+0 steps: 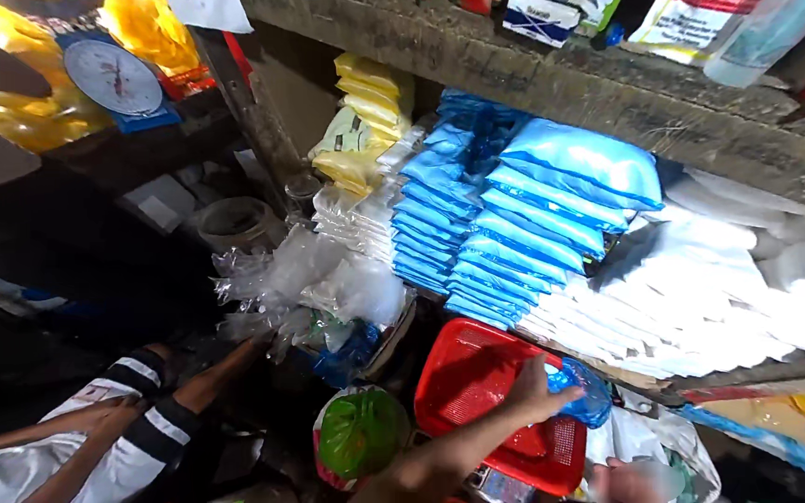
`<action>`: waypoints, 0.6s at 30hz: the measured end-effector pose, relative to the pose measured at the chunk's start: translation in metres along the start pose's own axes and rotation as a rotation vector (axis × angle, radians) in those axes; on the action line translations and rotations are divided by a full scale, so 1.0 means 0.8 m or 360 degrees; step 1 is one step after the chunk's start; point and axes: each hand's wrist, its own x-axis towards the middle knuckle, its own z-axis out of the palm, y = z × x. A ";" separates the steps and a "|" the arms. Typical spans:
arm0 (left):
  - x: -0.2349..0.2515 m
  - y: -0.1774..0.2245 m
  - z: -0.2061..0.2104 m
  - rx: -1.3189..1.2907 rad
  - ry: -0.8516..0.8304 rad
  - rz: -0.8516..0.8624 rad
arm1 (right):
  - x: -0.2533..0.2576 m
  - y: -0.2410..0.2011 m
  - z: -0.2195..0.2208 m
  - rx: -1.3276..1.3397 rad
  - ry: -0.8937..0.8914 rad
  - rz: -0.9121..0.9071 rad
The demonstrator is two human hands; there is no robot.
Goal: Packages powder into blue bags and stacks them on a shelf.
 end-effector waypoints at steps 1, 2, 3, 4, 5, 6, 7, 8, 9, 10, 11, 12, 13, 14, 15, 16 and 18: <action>0.013 0.007 0.019 0.0130 -0.0061 -0.0063 | -0.006 0.000 0.005 -0.0033 -0.0038 -0.0040; 0.023 0.012 0.035 0.0248 -0.0114 -0.0123 | -0.014 0.003 0.007 -0.0055 -0.0069 -0.0079; 0.032 0.015 0.050 0.0351 -0.0161 -0.0166 | -0.023 0.007 0.006 -0.0063 -0.0082 -0.0111; 0.038 0.015 0.061 0.0434 -0.0207 -0.0180 | -0.032 0.012 0.002 -0.0058 -0.0082 -0.0126; 0.043 0.013 0.069 0.0500 -0.0248 -0.0165 | -0.041 0.017 -0.002 -0.0051 -0.0052 -0.0116; 0.047 0.008 0.074 0.0559 -0.0291 -0.0122 | -0.050 0.023 -0.008 -0.0051 0.0007 -0.0084; 0.049 0.002 0.076 0.0603 -0.0329 -0.0057 | -0.059 0.030 -0.017 -0.0040 0.0074 -0.0042; 0.052 -0.006 0.077 0.0629 -0.0334 0.0012 | -0.068 0.037 -0.028 -0.0026 0.0147 -0.0004; 0.056 -0.013 0.075 0.0641 -0.0288 0.0059 | -0.076 0.044 -0.038 -0.0003 0.0222 0.0023; 0.060 -0.017 0.069 0.0645 -0.0193 0.0072 | -0.082 0.051 -0.047 0.0030 0.0294 0.0042; 0.065 -0.019 0.061 0.0644 -0.0083 0.0055 | -0.086 0.057 -0.054 0.0053 0.0358 0.0056; 0.069 -0.022 0.053 0.0613 0.0024 0.0027 | -0.086 0.062 -0.061 0.0057 0.0397 0.0069; 0.075 -0.026 0.047 0.0578 0.0114 0.0002 | -0.081 0.065 -0.065 0.0039 0.0420 0.0082; 0.080 -0.029 0.042 0.0552 0.0161 -0.0020 | -0.070 0.066 -0.067 -0.0008 0.0430 0.0091; 0.085 -0.030 0.041 0.0556 0.0167 -0.0036 | -0.052 0.065 -0.067 -0.0082 0.0436 0.0093; 0.089 -0.029 0.042 0.0585 0.0132 -0.0045 | -0.027 0.063 -0.065 -0.0191 0.0458 0.0087; 0.096 -0.019 0.054 0.0673 -0.0006 -0.0075 | 0.036 0.058 -0.054 -0.0417 0.0516 0.0107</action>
